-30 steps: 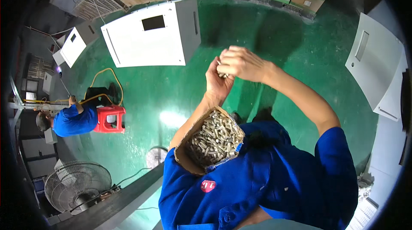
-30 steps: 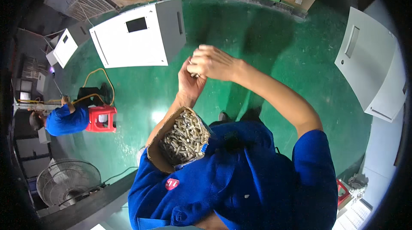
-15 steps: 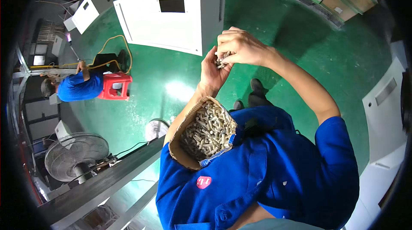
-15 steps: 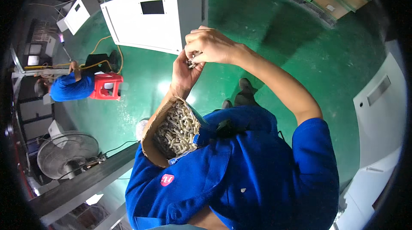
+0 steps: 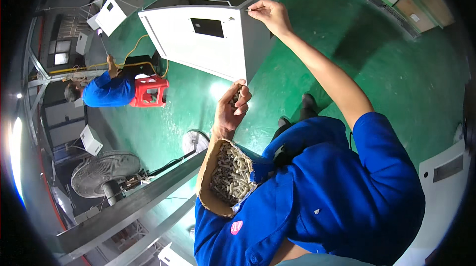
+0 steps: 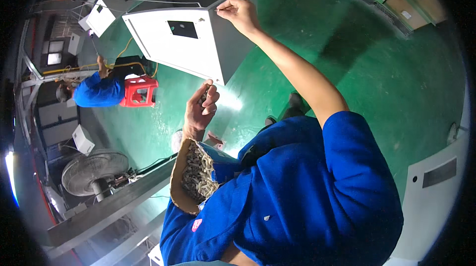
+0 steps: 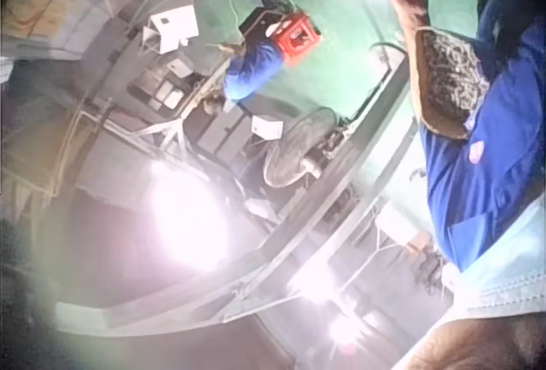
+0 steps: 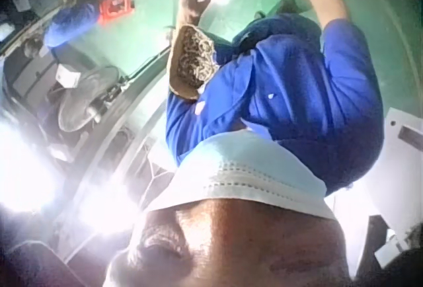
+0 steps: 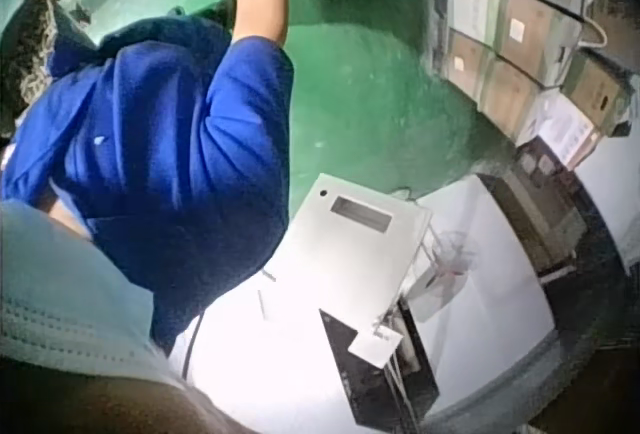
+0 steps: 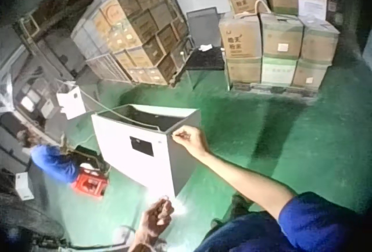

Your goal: Manually inserting small plastic or metal fasteners into holes on white metal enclosure panels.

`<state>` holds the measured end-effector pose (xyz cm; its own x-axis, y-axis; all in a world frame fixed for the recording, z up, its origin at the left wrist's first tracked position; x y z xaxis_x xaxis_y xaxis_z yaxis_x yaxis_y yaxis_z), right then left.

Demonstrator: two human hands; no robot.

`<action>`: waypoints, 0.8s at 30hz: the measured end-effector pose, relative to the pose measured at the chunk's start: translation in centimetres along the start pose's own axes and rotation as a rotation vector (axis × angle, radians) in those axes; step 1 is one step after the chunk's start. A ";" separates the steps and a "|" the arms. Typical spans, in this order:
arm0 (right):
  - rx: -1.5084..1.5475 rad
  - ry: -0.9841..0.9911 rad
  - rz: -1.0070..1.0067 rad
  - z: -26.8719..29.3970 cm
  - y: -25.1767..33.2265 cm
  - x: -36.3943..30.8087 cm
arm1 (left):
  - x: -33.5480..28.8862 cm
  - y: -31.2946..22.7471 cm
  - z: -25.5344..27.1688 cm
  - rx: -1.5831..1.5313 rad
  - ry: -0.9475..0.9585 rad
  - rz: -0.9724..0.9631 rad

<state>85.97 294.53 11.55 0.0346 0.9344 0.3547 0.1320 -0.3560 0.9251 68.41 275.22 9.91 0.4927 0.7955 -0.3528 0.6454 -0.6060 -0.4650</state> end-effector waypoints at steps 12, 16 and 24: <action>-0.229 -0.049 0.104 -0.2 1.1 0.4 | -1.5 -2.6 -0.1 0.180 -0.113 -0.077; -0.195 -0.013 0.113 -0.1 3.6 -0.4 | -0.9 -2.9 -1.0 0.297 -0.099 -0.089; -0.085 0.557 -0.002 -8.9 10.7 -10.1 | 0.8 -3.0 -1.4 0.429 -0.231 -0.055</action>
<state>78.25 281.20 19.07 -0.4970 0.7943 0.3494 0.0507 -0.3754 0.9255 67.71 277.67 12.14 0.2911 0.8350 -0.4669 0.3443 -0.5468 -0.7632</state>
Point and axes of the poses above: each hand's wrist, its own x-axis towards the middle knuckle, its own z-axis out of the back of the hand, y = z × x, the point moved 8 cm from there along x, towards the middle knuckle, and after that the axes turned 3 degrees about y, right-handed, at the moved point
